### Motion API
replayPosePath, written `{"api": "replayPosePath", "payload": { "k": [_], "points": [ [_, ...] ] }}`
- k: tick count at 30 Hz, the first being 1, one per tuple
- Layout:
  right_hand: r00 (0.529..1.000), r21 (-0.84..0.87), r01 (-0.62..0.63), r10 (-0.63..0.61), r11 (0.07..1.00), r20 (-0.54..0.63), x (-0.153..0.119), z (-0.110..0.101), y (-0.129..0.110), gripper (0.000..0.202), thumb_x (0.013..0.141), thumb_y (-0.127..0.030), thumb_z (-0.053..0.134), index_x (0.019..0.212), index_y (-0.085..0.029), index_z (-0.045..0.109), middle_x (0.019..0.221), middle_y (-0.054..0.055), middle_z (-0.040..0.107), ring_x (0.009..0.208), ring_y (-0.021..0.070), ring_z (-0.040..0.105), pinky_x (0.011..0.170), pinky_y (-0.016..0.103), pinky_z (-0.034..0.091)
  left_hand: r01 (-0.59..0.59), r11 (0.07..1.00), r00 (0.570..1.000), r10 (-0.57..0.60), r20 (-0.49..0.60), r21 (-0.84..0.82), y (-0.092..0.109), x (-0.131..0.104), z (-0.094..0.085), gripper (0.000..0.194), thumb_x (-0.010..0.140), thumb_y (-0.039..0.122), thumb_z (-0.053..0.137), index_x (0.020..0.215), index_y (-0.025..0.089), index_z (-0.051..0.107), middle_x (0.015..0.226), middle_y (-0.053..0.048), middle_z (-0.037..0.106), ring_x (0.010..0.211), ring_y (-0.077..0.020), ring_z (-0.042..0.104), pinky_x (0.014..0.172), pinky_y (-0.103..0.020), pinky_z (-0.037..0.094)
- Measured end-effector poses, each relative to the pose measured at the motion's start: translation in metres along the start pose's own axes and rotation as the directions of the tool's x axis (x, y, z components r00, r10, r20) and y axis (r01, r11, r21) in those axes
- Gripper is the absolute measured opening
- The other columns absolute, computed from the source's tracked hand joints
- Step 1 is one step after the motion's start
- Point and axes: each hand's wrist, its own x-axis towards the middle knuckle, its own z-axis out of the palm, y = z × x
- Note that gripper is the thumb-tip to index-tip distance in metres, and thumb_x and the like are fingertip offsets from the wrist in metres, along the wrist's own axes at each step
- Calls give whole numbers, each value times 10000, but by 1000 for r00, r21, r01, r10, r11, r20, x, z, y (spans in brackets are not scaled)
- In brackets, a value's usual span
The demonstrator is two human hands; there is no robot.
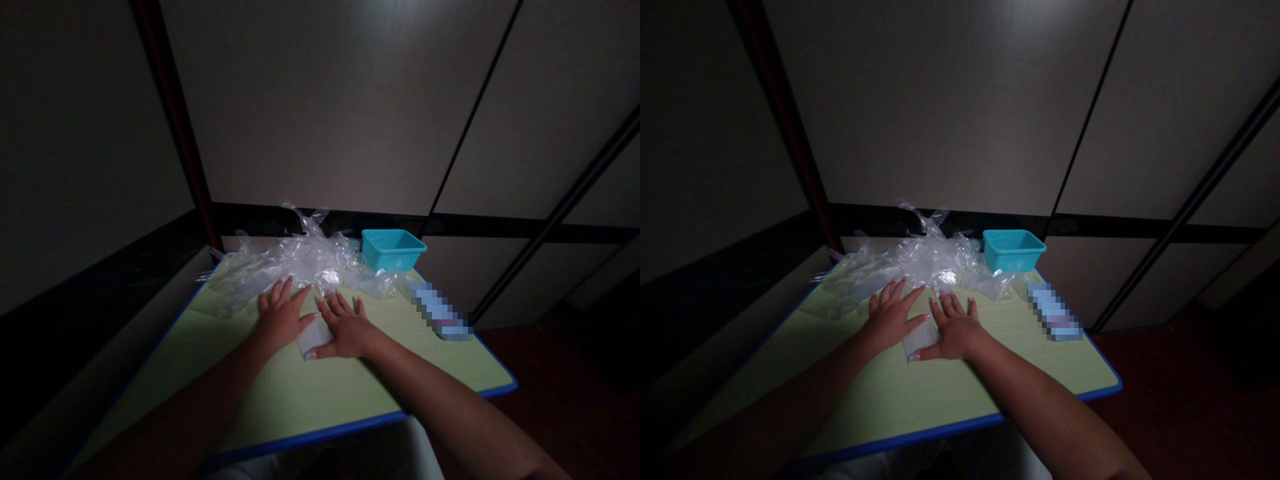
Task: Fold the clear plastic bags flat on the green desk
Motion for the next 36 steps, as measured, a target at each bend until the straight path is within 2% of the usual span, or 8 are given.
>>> {"api": "replayPosePath", "payload": {
  "k": [3, 7, 12, 16, 20, 26, 32, 36],
  "points": [
    [998, -18, 55, -55, 998, -36, -2, 1, 2, 1025, 699, -780, 380, 1444, -197, -14, 1479, 120, -127, 1346, 325, -135, 954, 662, -114, 1, 1000, 999, -1, -42, 1, -1, 1, -2, 550, 783, 463, 547, 1300, 307, 440, 1423, -144, 313, 1297, -368, 236, 952, -620, 226],
    [984, -15, 145, -146, 989, -103, -3, 1, 4, 751, 874, -607, 253, 1443, -209, -31, 1490, 91, -97, 1359, 285, -102, 988, 644, -64, 16, 999, 985, -21, -174, -33, -3, 4, -9, 492, 838, 379, 476, 1305, 228, 439, 1399, -140, 347, 1288, -336, 252, 986, -557, 246],
    [930, -12, 354, -353, 935, -99, -7, 0, -5, 642, 924, -490, 236, 1439, -237, -53, 1505, 68, 41, 1372, 221, 62, 1041, 577, -15, 51, 986, 939, -102, -329, -160, -13, 12, -13, 453, 880, 345, 374, 1279, 149, 461, 1319, -162, 418, 1230, -316, 321, 995, -494, 278],
    [896, -57, 427, -431, 902, -102, -9, -1, -16, 663, 913, -515, 262, 1442, -238, -26, 1505, 66, 54, 1372, 243, 41, 1035, 580, -52, -12, 966, 907, -99, -410, -259, -18, 14, -11, 449, 906, 326, 285, 1288, 150, 442, 1282, -148, 438, 1207, -271, 353, 1014, -462, 267],
    [898, -87, 416, -424, 905, -117, -7, 0, -19, 676, 906, -533, 266, 1445, -223, 1, 1504, 71, 59, 1372, 248, 10, 1031, 578, -74, -46, 955, 915, -77, -396, -292, -15, 12, -10, 449, 911, 318, 274, 1303, 163, 427, 1292, -139, 429, 1214, -266, 339, 1021, -467, 258],
    [909, -51, 415, -417, 908, -24, -5, 6, -15, 659, 889, -589, 242, 1439, -247, 123, 1496, 87, 113, 1372, 235, 58, 1032, 575, -68, 27, 955, 936, -128, -327, -297, -14, 10, -6, 431, 911, 321, 276, 1271, 185, 472, 1293, -129, 443, 1216, -273, 338, 1013, -478, 269],
    [911, -48, 410, -411, 911, -28, -6, 7, -17, 645, 889, -584, 255, 1435, -259, 143, 1496, 72, 120, 1369, 210, 99, 1060, 539, 3, 60, 948, 949, -151, -276, -312, -16, 9, -6, 432, 912, 319, 274, 1294, 213, 446, 1328, -106, 428, 1240, -259, 326, 1031, -474, 254],
    [917, -43, 397, -398, 917, -26, -6, 7, -17, 642, 886, -588, 261, 1433, -267, 157, 1495, 71, 119, 1366, 224, 113, 1056, 549, 0, 65, 946, 953, -153, -260, -319, -16, 8, -8, 428, 912, 309, 276, 1298, 223, 440, 1332, -97, 431, 1248, -250, 328, 1033, -478, 253]
  ]
}}
